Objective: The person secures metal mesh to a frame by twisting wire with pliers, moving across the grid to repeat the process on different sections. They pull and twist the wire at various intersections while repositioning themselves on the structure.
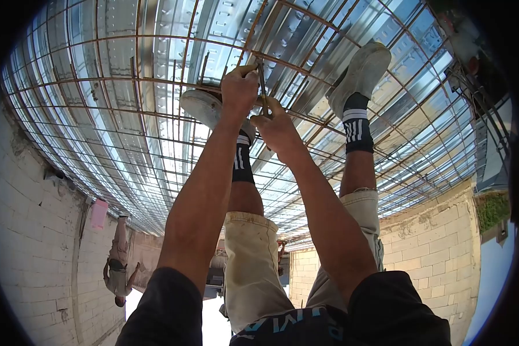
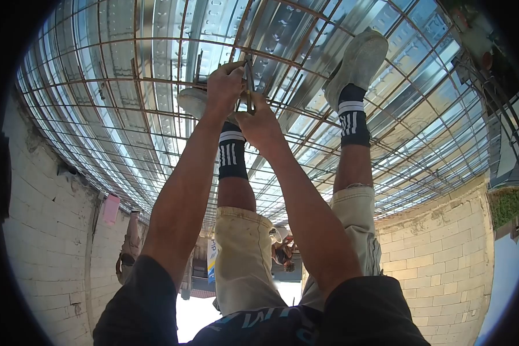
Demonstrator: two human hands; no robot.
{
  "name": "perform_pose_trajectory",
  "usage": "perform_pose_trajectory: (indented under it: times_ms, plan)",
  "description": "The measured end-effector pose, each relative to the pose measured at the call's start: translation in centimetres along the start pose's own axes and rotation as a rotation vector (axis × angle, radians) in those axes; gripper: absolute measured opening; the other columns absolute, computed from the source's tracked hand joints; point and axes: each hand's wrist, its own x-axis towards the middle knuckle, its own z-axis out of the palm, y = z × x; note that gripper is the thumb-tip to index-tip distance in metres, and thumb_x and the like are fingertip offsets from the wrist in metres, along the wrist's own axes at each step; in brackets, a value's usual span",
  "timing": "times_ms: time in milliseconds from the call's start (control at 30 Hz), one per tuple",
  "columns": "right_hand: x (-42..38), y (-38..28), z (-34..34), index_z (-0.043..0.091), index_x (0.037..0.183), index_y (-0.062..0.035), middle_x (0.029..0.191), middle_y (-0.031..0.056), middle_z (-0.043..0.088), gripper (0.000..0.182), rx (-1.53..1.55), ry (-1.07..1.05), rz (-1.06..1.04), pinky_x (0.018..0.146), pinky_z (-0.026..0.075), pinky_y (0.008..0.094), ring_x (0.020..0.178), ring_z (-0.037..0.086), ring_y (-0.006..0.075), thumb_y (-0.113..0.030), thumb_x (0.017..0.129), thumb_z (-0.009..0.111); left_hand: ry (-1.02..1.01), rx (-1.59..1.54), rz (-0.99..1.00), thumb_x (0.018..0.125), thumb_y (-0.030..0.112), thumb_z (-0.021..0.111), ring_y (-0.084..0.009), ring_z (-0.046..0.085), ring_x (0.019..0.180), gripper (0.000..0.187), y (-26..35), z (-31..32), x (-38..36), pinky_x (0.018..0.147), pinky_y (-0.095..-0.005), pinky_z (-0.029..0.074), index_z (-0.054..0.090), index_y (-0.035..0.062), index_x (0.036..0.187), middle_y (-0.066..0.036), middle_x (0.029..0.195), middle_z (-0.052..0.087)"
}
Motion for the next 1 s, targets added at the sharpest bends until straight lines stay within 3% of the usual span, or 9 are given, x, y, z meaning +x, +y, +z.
perform_pose_trajectory:
  times_ms: [167, 300, 400, 667, 733, 767, 867, 967, 1000]
  plan:
    - [0.8, 2.9, 1.5, 0.050, 0.129, -0.0012, 0.070, 0.0029, 0.055, 0.041, -0.084, 0.178, -0.137, 0.045, 0.039, 0.0286, 0.052, 0.048, 0.0092, -0.018, 0.093, 0.058, -0.035, -0.052, -0.071, 0.092, 0.015, 0.057, -0.0052, 0.052, 0.063, 0.034, 1.6, -0.1, -1.6, 0.055, -0.0228, 0.043, 0.064, -0.0033, 0.120, -0.002, 0.077, 0.063]
    - [1.0, 1.7, 1.2, 0.055, 0.117, -0.0006, 0.071, 0.0047, 0.056, 0.035, 0.124, 0.028, 0.216, 0.046, 0.042, 0.0298, 0.053, 0.053, 0.0129, -0.030, 0.100, 0.054, 0.018, 0.011, -0.002, 0.088, 0.018, 0.059, -0.0166, 0.065, 0.075, 0.033, 0.8, 0.1, -1.7, 0.071, -0.0316, 0.051, 0.067, -0.0039, 0.112, -0.013, 0.088, 0.071]
    - [0.9, 1.8, 0.3, 0.058, 0.107, -0.0021, 0.073, 0.0051, 0.058, 0.036, 0.335, -0.097, 0.358, 0.048, 0.045, 0.0313, 0.058, 0.056, 0.0150, -0.037, 0.101, 0.052, -0.004, -0.015, -0.001, 0.086, 0.023, 0.064, -0.0169, 0.065, 0.076, 0.036, 0.0, 0.0, -1.3, 0.072, -0.0309, 0.051, 0.068, -0.0023, 0.112, -0.012, 0.090, 0.071]
    - [1.3, 4.1, -1.5, 0.061, 0.103, -0.0047, 0.083, 0.0023, 0.063, 0.040, 1.556, -0.778, 0.367, 0.065, 0.053, 0.0295, 0.076, 0.061, 0.0136, -0.044, 0.099, 0.053, -0.546, -0.125, -0.672, 0.084, 0.045, 0.070, -0.0227, 0.061, 0.078, 0.043, 5.0, -1.7, 0.8, 0.078, -0.0402, 0.051, 0.060, 0.0046, 0.094, -0.009, 0.090, 0.061]
    - [1.7, 5.2, -1.4, 0.062, 0.111, -0.0049, 0.087, 0.0027, 0.064, 0.042, 1.534, -0.817, 0.342, 0.069, 0.056, 0.0311, 0.079, 0.062, 0.0143, -0.044, 0.099, 0.052, -0.706, -0.488, -0.777, 0.085, 0.045, 0.068, -0.0234, 0.061, 0.081, 0.043, 3.2, -0.3, 1.2, 0.076, -0.0431, 0.052, 0.061, 0.0034, 0.094, -0.008, 0.094, 0.060]
    - [1.8, 5.3, -2.0, 0.062, 0.110, -0.0057, 0.089, 0.0031, 0.065, 0.044, 1.337, -0.759, 0.334, 0.069, 0.056, 0.0311, 0.079, 0.063, 0.0147, -0.047, 0.097, 0.054, -0.618, -0.657, -0.768, 0.090, 0.037, 0.062, -0.0256, 0.065, 0.076, 0.034, 2.8, 1.1, 0.7, 0.071, -0.0437, 0.055, 0.060, 0.0033, 0.093, -0.009, 0.087, 0.063]
    - [1.2, 5.2, -5.2, 0.061, 0.113, -0.0085, 0.096, 0.0058, 0.067, 0.051, 0.802, -0.522, 0.369, 0.077, 0.056, 0.0356, 0.084, 0.064, 0.0165, -0.055, 0.090, 0.062, -0.347, -0.574, -0.710, 0.090, 0.023, 0.059, -0.0296, 0.068, 0.071, 0.023, 0.7, 4.2, 0.7, 0.061, -0.0416, 0.055, 0.061, 0.0001, 0.089, -0.012, 0.078, 0.065]
    - [0.4, 3.4, -8.6, 0.055, 0.122, -0.0094, 0.107, 0.0077, 0.065, 0.050, 0.500, -0.332, 0.416, 0.084, 0.052, 0.0380, 0.097, 0.064, 0.0181, -0.042, 0.087, 0.070, -0.212, 0.654, 0.307, 0.086, 0.012, 0.059, -0.0340, 0.068, 0.066, 0.015, -2.1, 6.7, 0.4, 0.056, -0.0424, 0.054, 0.062, -0.0033, 0.085, -0.018, 0.075, 0.065]
    - [0.6, 3.6, -9.6, 0.054, 0.123, -0.0091, 0.107, 0.0074, 0.064, 0.050, 0.467, -0.362, 0.380, 0.086, 0.050, 0.0382, 0.099, 0.063, 0.0182, -0.039, 0.087, 0.070, -0.154, 0.742, 0.355, 0.083, 0.009, 0.059, -0.0335, 0.068, 0.066, 0.013, -2.2, 7.4, 0.1, 0.056, -0.0421, 0.055, 0.062, -0.0031, 0.083, -0.020, 0.075, 0.066]
